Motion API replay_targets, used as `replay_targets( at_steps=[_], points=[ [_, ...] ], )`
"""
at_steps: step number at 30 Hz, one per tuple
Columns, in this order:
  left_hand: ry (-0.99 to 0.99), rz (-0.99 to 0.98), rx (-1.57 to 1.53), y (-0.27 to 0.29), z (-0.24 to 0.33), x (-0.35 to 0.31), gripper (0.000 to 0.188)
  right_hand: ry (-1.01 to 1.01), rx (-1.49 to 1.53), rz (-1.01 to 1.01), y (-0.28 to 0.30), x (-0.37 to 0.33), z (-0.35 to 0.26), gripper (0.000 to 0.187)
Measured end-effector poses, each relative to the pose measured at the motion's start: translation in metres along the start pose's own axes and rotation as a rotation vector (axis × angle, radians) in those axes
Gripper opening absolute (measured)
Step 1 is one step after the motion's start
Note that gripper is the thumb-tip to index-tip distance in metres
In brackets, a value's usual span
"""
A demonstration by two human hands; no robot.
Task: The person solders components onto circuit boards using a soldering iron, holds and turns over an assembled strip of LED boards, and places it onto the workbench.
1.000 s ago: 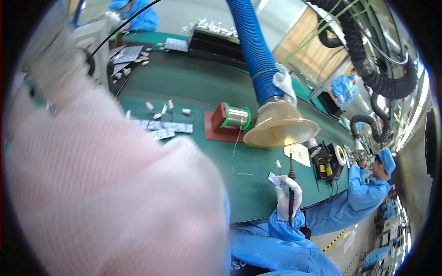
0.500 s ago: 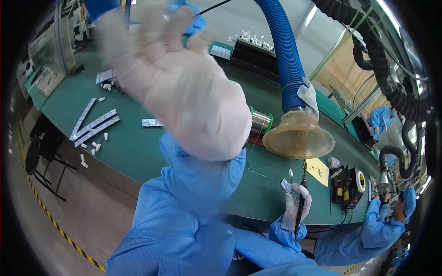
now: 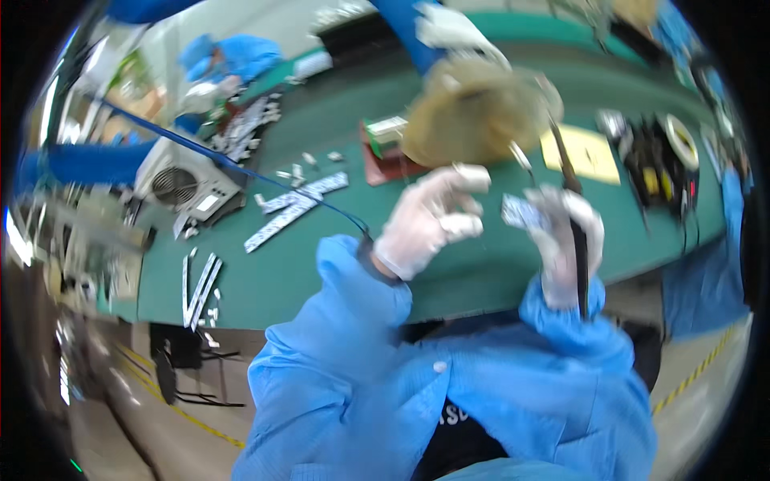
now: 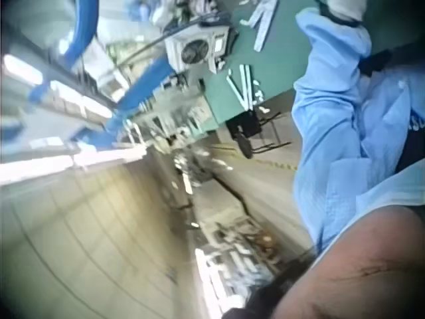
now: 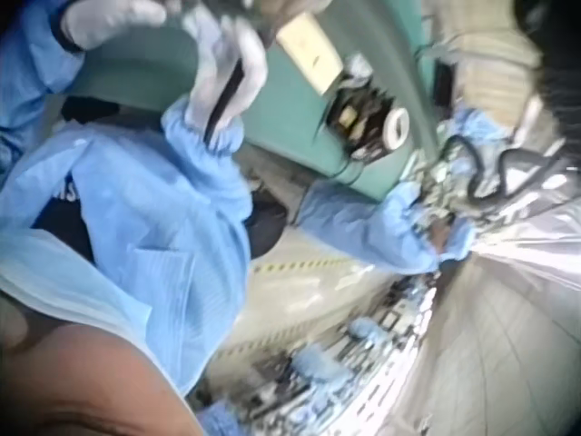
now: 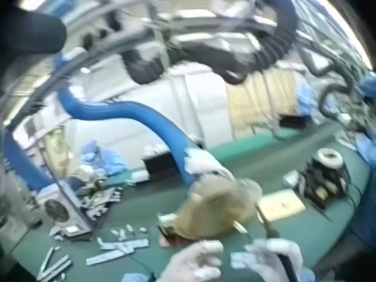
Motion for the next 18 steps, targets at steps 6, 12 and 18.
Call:
replay_targets(
  at_steps=[6,12,18],
  points=[
    [-0.01,-0.059,-0.063,-0.006,-0.021,0.006,0.071,0.005,0.067,-0.035,-0.001,-0.002,0.018,0.044],
    [0.002,-0.022,-0.173,-0.005,-0.03,-0.004,0.069,-0.021,0.054,-0.061,-0.009,-0.011,0.014,0.037],
    [-0.045,-0.128,-0.256,-0.008,-0.032,-0.008,0.047,-0.102,0.1,-0.232,-0.005,-0.015,0.014,0.051]
  ],
)
Point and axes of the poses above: each hand's wrist, its own x-axis towards the middle knuckle, its own y-axis out of the back of the hand, z = x × y, the point moved 1 cm from there along x, towards the middle knuckle, and after that the axes turned 15 degrees about -x, right-handed, at the moved point
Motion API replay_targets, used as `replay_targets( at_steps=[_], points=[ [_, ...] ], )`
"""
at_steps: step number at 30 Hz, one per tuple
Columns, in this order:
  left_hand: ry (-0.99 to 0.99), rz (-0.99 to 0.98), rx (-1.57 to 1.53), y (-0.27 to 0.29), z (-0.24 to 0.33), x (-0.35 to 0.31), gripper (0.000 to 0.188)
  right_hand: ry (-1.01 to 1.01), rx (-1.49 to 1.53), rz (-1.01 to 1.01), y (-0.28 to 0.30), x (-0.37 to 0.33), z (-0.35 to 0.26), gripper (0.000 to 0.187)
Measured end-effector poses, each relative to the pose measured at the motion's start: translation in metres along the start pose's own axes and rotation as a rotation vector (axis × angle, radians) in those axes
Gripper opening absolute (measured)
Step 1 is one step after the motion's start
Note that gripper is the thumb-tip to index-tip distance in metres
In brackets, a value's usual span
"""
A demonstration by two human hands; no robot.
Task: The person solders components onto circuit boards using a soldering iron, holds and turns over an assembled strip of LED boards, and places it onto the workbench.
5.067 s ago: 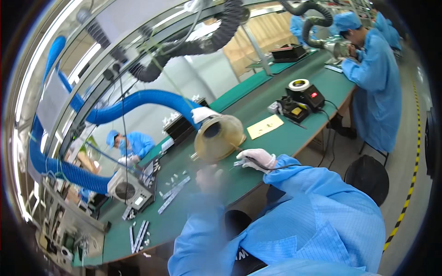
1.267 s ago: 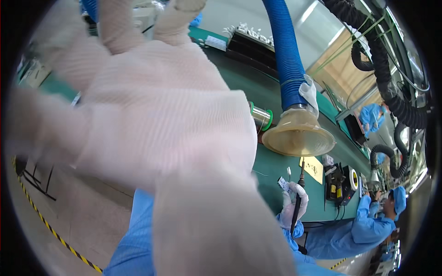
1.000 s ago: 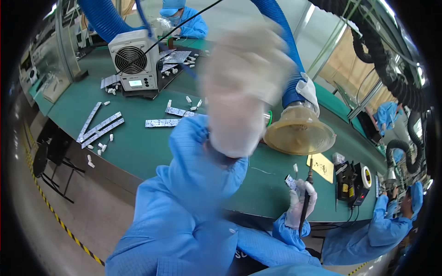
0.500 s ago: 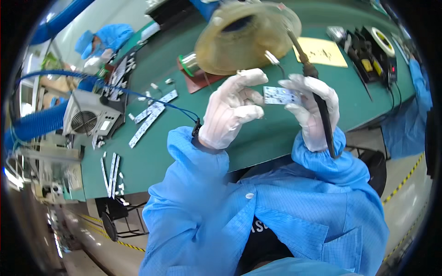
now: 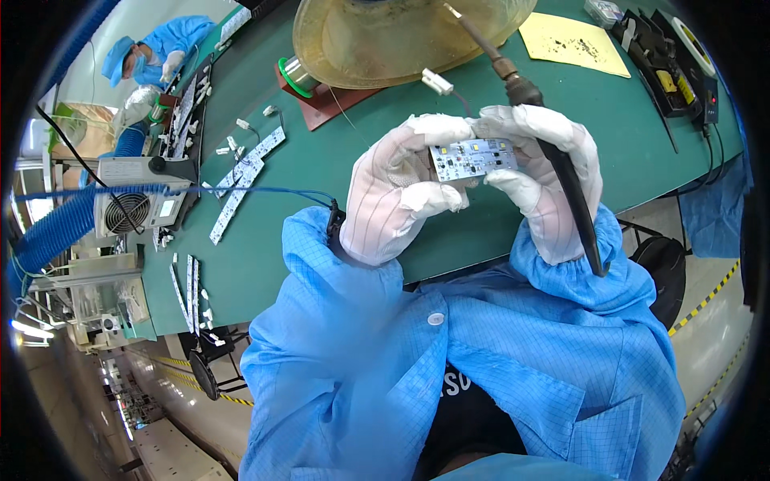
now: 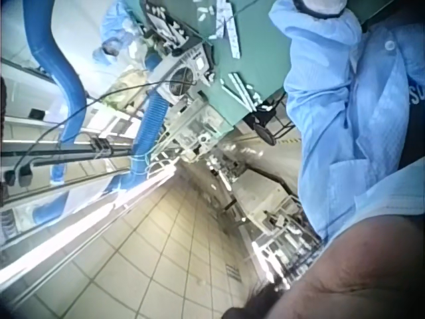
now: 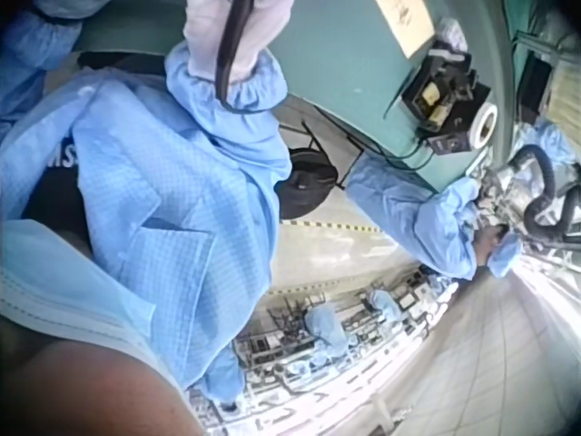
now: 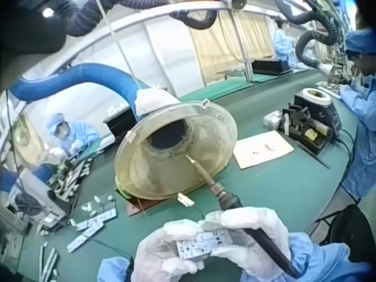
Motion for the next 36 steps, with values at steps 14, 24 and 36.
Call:
replay_targets(
  at_steps=[14,24,36],
  points=[
    [-0.139,0.032,0.107,0.001,-0.014,0.002,0.027,-0.332,0.522,0.095,-0.009,0.0,-0.008,0.042],
    [-0.042,0.192,0.09,-0.009,0.0,-0.011,0.039,-0.184,-0.203,0.216,-0.002,-0.001,-0.019,0.024],
    [-0.113,0.15,0.283,0.005,0.001,-0.013,0.02,-0.21,-0.231,0.206,-0.007,-0.004,-0.025,0.021]
  ],
)
Point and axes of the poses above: each hand's wrist, its own x-axis towards the middle knuckle, its own y-axis out of the back of the hand, z = x × y, the point moved 1 cm from there along x, towards the middle knuckle, and after that the axes turned 15 degrees about -x, right-handed, at the moved point
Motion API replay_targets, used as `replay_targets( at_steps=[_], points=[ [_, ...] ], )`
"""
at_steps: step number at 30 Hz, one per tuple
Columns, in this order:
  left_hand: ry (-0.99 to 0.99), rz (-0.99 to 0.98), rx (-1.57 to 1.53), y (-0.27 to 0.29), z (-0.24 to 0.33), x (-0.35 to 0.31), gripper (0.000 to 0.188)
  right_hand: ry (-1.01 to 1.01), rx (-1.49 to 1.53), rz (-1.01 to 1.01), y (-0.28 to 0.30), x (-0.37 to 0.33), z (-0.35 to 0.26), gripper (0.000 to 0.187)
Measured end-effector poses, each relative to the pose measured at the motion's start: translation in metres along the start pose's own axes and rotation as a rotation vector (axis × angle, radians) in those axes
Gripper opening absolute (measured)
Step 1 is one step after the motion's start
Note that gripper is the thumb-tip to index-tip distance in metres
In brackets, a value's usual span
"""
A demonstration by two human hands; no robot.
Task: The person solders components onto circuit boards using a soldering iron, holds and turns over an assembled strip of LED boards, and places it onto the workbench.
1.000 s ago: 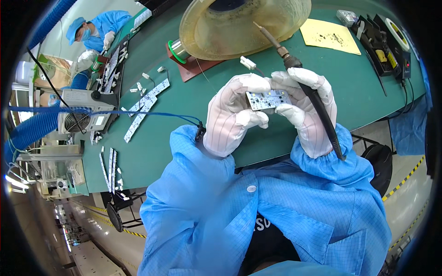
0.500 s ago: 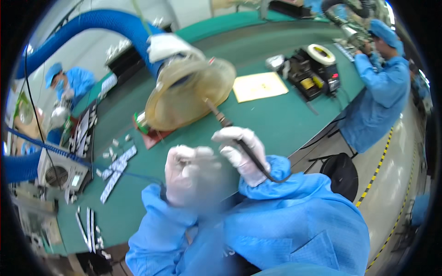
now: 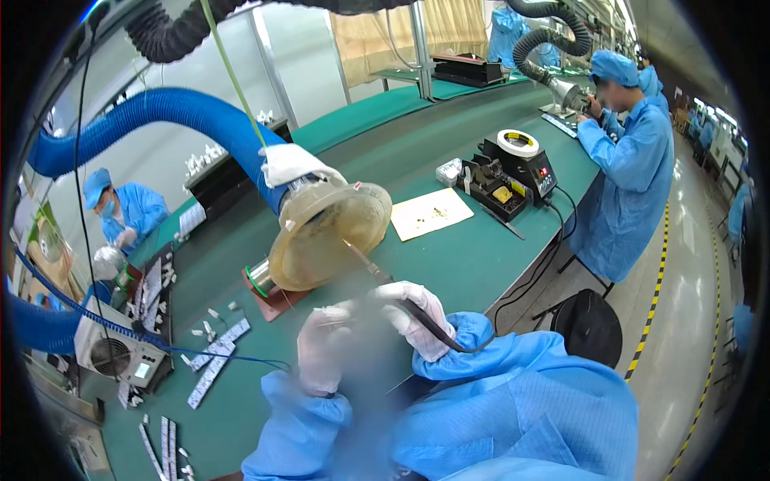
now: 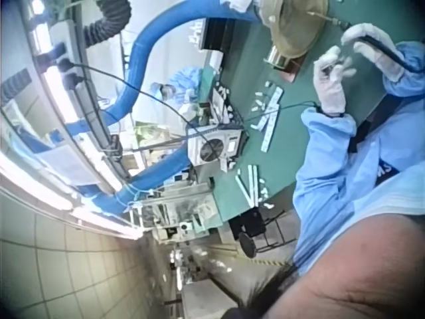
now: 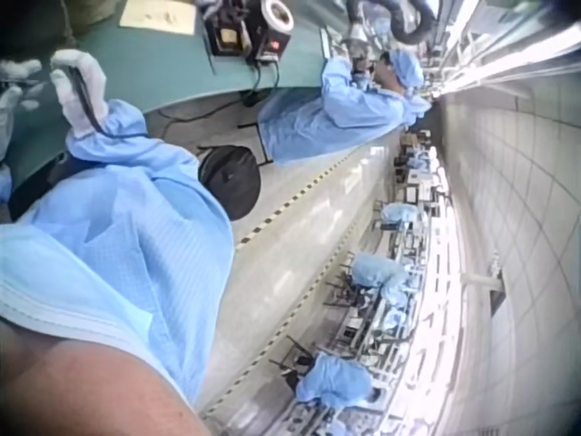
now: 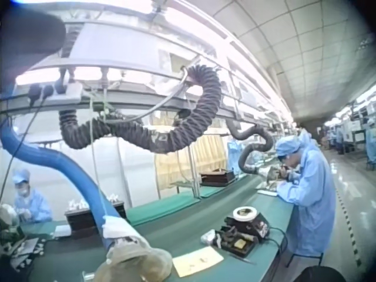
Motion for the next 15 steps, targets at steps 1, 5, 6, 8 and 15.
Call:
replay_targets(
  at_steps=[1,5,6,8,15],
  points=[
    [0.04,0.006,-0.066,-0.004,0.001,0.002,0.02,-0.006,-0.005,-0.013,0.003,0.003,0.005,0.021],
    [0.084,-0.013,0.019,-0.002,0.001,0.005,0.019,-0.056,0.026,0.052,0.005,0.002,-0.005,0.019],
    [0.05,-0.047,0.048,-0.001,0.002,0.003,0.021,-0.061,0.063,0.046,0.005,0.002,-0.005,0.019],
    [0.056,-0.065,0.172,-0.007,0.01,0.004,0.021,-0.024,0.066,0.054,0.005,0.004,-0.004,0.017],
    [-0.209,-0.367,0.641,0.026,0.012,0.006,0.035,-0.173,0.243,0.025,0.007,-0.001,0.007,0.023]
  ],
)
Point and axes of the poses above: each hand's wrist, its own x-axis towards the middle knuckle, its own y-axis out of the back of the hand, z = x × y, the point moved 1 cm from there along x, towards the middle knuckle, and after that the axes turned 15 degrees about -x, right-handed, at the moved point
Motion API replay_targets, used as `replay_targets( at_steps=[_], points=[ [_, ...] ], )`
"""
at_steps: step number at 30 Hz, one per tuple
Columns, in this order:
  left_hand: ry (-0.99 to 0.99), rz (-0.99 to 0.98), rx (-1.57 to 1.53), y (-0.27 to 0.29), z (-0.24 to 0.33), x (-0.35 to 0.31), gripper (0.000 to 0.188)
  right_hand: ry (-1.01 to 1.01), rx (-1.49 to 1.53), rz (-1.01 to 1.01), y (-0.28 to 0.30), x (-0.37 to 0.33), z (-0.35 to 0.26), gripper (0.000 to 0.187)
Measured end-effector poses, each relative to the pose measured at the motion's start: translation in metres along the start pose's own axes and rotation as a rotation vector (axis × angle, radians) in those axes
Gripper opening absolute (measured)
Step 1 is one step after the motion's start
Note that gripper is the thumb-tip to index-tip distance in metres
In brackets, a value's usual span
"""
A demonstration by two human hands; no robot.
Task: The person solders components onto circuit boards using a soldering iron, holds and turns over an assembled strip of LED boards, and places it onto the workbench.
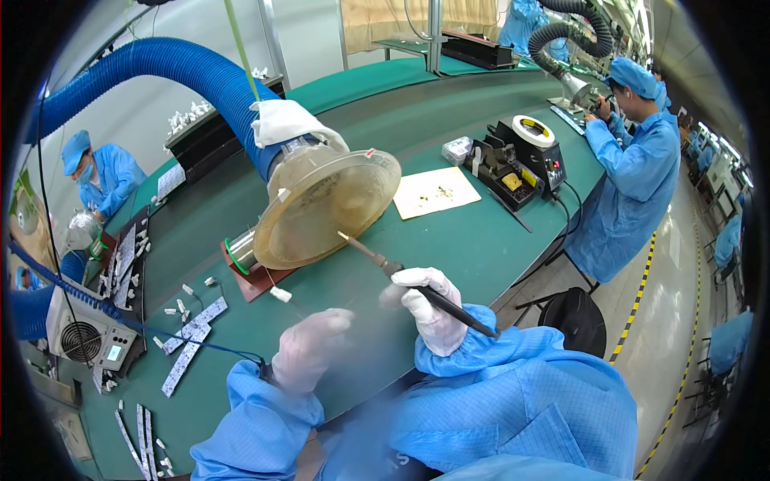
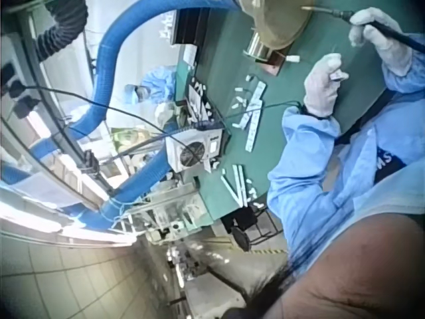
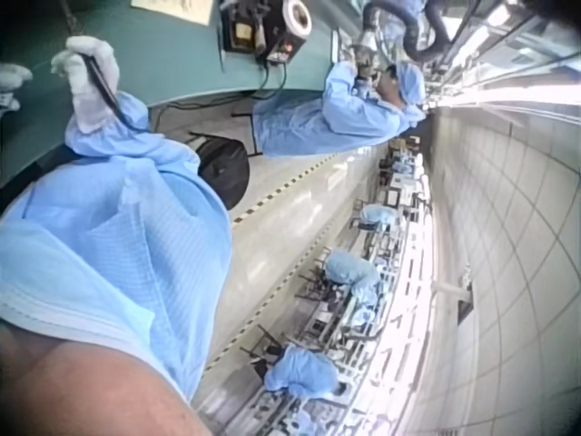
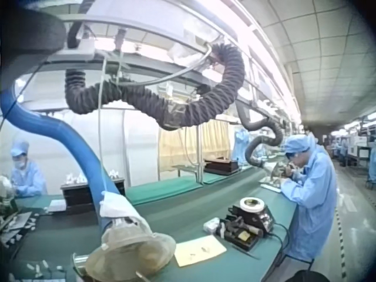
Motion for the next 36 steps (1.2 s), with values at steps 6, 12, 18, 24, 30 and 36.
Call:
replay_targets(
  at_steps=[6,12,18,24,30,36],
  points=[
    [0.022,0.11,0.148,0.016,0.0,-0.009,0.037,0.149,-0.097,-0.238,-0.008,0.007,0.001,0.029],
    [0.013,0.192,0.08,0.021,-0.009,-0.003,0.038,0.198,-0.019,-0.12,-0.009,0.012,0.019,0.047],
    [0.023,0.181,0.099,0.02,-0.01,-0.005,0.032,0.46,-0.105,0.015,-0.007,0.021,0.018,0.046],
    [0.063,0.265,0.06,0.025,-0.008,-0.006,0.027,0.397,0.054,-0.026,-0.001,0.013,0.019,0.03],
    [-0.026,0.477,-0.32,-0.003,0.008,0.029,0.025,0.317,0.195,0.166,0.003,0.03,0.001,0.023],
    [-0.096,0.37,-0.099,0.001,-0.002,0.018,0.03,0.354,0.328,-0.093,0.007,0.037,0.01,0.034]
  ],
)
Point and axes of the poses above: each hand's wrist, its own x-axis towards the middle knuckle, its own y-axis out of the back of the hand, z = x × y, the point moved 1 cm from there along x, towards the middle knuckle, and after that the axes turned 15 degrees about -x, right-handed, at the moved point
